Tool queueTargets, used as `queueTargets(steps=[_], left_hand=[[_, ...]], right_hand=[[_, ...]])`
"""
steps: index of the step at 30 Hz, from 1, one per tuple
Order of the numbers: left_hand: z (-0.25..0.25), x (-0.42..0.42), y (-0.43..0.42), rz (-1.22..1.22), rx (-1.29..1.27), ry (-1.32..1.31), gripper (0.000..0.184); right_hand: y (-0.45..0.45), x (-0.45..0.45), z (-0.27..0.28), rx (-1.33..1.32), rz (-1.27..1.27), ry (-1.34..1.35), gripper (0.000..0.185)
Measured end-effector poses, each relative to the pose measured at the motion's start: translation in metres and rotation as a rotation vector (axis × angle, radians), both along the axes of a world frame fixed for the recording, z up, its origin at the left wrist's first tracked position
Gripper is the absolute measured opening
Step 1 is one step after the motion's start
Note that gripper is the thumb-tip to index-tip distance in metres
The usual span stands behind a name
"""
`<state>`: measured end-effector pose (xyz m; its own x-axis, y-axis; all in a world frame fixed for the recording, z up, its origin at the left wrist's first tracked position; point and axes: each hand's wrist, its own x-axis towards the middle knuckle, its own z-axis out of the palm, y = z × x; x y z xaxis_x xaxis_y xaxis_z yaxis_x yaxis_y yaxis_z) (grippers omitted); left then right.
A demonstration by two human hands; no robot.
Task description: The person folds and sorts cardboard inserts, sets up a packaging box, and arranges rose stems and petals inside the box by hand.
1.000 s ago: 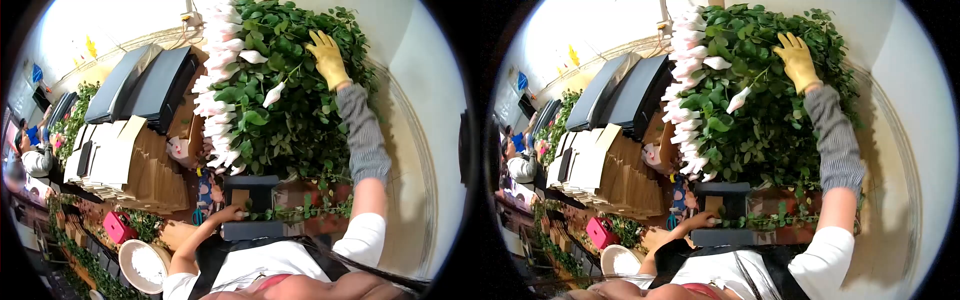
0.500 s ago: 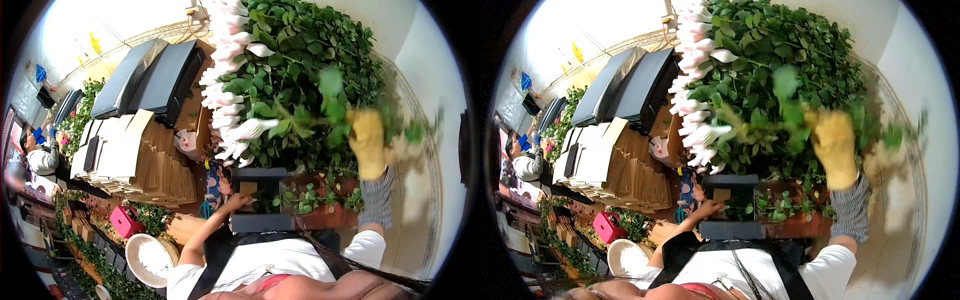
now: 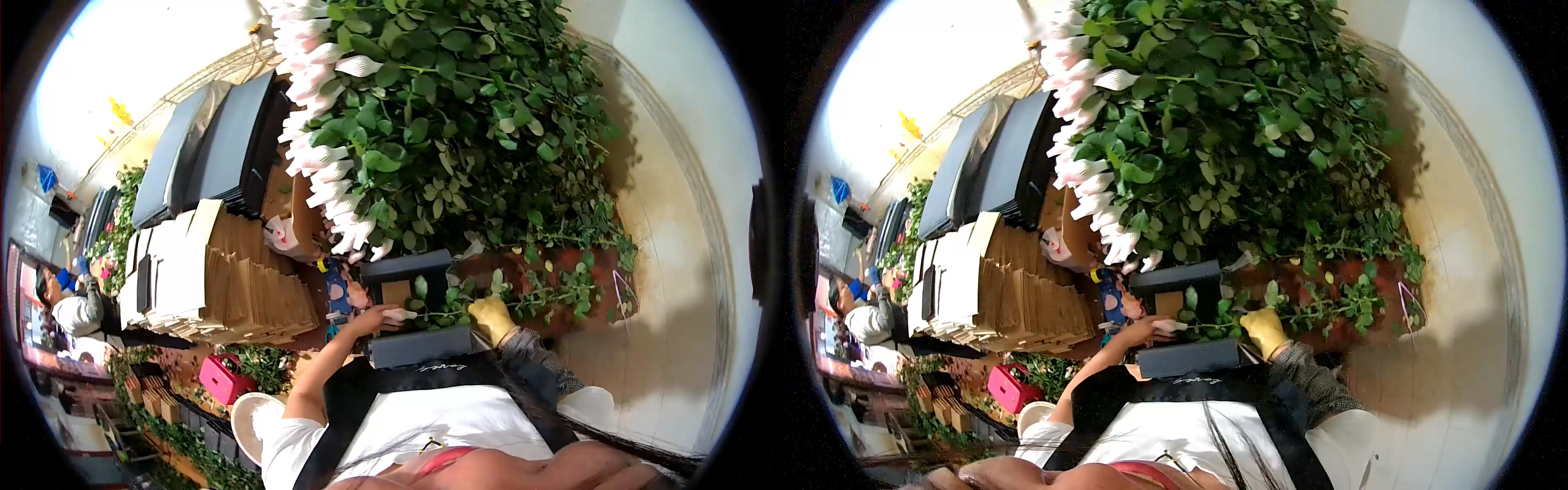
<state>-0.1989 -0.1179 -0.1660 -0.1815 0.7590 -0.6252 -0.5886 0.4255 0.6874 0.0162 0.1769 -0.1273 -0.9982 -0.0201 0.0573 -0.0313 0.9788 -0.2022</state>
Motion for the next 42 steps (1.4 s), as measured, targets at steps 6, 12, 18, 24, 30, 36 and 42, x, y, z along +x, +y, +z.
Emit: queueTargets(steps=[6, 12, 18, 24, 30, 36, 42], left_hand=[[0.011, -0.017, 0.013, -0.164, 0.037, 0.052, 0.053], [-0.009, -0.004, 0.02, -0.428, 0.07, 0.742, 0.064], [-0.014, 0.017, 0.02, -0.407, 0.042, 1.102, 0.063], [-0.054, 0.013, 0.02, -0.165, 0.263, 1.232, 0.077], [-0.049, 0.012, 0.026, -0.488, 0.091, 1.49, 0.075], [-0.028, 0.009, 0.015, -0.416, 0.089, 1.273, 0.072], [-0.042, 0.007, 0.019, -0.552, 0.15, 1.346, 0.068]], right_hand=[[-0.016, 0.032, -0.065, 0.104, -0.146, 0.14, 0.013], [0.033, 0.043, -0.112, -1.029, -0.302, -0.243, 0.033], [0.012, 0.004, 0.01, -0.26, -0.132, -0.28, 0.051], [0.026, 0.02, -0.041, -0.195, -0.151, -0.041, 0.065], [0.05, 0.033, -0.067, -0.149, -0.086, -0.08, 0.067], [0.064, 0.04, -0.05, -0.151, -0.043, -0.211, 0.068], [0.022, 0.018, -0.005, -0.497, -0.304, -0.024, 0.056]])
